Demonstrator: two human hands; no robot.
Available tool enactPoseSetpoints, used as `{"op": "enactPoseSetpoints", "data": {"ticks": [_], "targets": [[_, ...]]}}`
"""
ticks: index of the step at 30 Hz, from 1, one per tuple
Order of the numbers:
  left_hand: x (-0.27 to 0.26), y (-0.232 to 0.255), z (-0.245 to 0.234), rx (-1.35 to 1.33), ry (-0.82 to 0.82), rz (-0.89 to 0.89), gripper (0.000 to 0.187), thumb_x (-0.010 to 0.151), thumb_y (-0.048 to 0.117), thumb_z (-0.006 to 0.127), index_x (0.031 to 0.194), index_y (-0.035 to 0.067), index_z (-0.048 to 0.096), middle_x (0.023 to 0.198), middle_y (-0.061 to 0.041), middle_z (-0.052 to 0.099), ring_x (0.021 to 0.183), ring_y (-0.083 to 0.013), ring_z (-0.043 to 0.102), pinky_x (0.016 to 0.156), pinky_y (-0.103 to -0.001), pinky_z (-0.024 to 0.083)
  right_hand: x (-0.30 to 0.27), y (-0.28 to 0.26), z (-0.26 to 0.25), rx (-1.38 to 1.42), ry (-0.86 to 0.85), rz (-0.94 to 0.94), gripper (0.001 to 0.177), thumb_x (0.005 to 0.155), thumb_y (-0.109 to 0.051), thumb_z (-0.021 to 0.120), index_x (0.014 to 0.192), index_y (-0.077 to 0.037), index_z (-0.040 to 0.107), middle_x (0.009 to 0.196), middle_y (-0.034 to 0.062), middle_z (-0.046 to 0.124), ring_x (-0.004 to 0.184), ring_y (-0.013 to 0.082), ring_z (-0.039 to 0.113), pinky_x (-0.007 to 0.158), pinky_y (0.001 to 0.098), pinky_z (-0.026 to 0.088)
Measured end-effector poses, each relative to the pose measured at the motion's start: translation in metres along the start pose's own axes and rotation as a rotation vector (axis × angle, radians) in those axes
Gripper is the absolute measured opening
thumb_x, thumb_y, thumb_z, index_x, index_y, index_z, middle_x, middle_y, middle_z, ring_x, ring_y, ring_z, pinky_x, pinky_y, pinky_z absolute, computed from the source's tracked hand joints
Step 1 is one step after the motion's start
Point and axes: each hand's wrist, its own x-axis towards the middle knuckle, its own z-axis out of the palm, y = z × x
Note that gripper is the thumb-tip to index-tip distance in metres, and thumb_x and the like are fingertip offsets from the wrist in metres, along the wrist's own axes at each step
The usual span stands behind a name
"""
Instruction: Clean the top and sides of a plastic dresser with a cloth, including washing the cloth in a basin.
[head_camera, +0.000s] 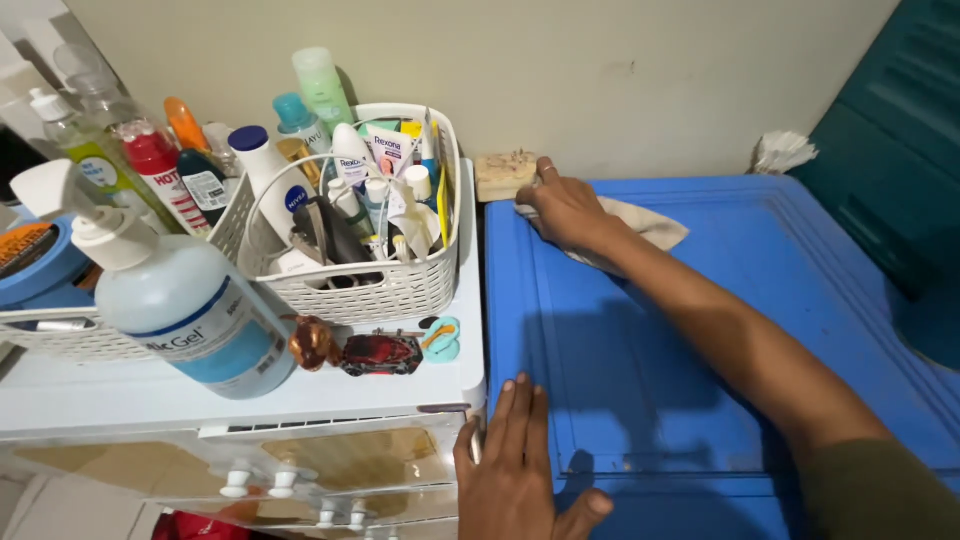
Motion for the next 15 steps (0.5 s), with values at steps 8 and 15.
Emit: {"op": "enactPoseSetpoints", "data": {"ticks": [8,15], "targets": [[0.001,0.010,-0.017,-0.063,0.013,-0.051,0.114,0.088,0.087,0.030,0.150,-0.008,0.046,0.160,-0.029,0.042,0.153,-0.0363,0.036,0.114,-0.066,0.022,-0.001,0.010,-0.026,-0.050,-0.254,0.079,0.044,0.086,-0.025,0.070,0.130,-0.027,0.069,0.124,0.0251,0.063,0.106,0.0422,0.067,0.090,0.0516,0.054],[0.004,0.016,-0.029,-0.111,0.002,-0.059,0.108,0.091,0.083,0.038,0.146,-0.011,0.046,0.158,-0.031,0.040,0.151,-0.0394,0.035,0.111,-0.066,0.021,-0.012,0.039,-0.024,-0.213,-0.293,0.066,0.040,0.085,-0.022,0.070,0.125,-0.024,0.071,0.122,0.0216,0.067,0.111,0.0370,0.068,0.091,0.0492,0.055]]}}
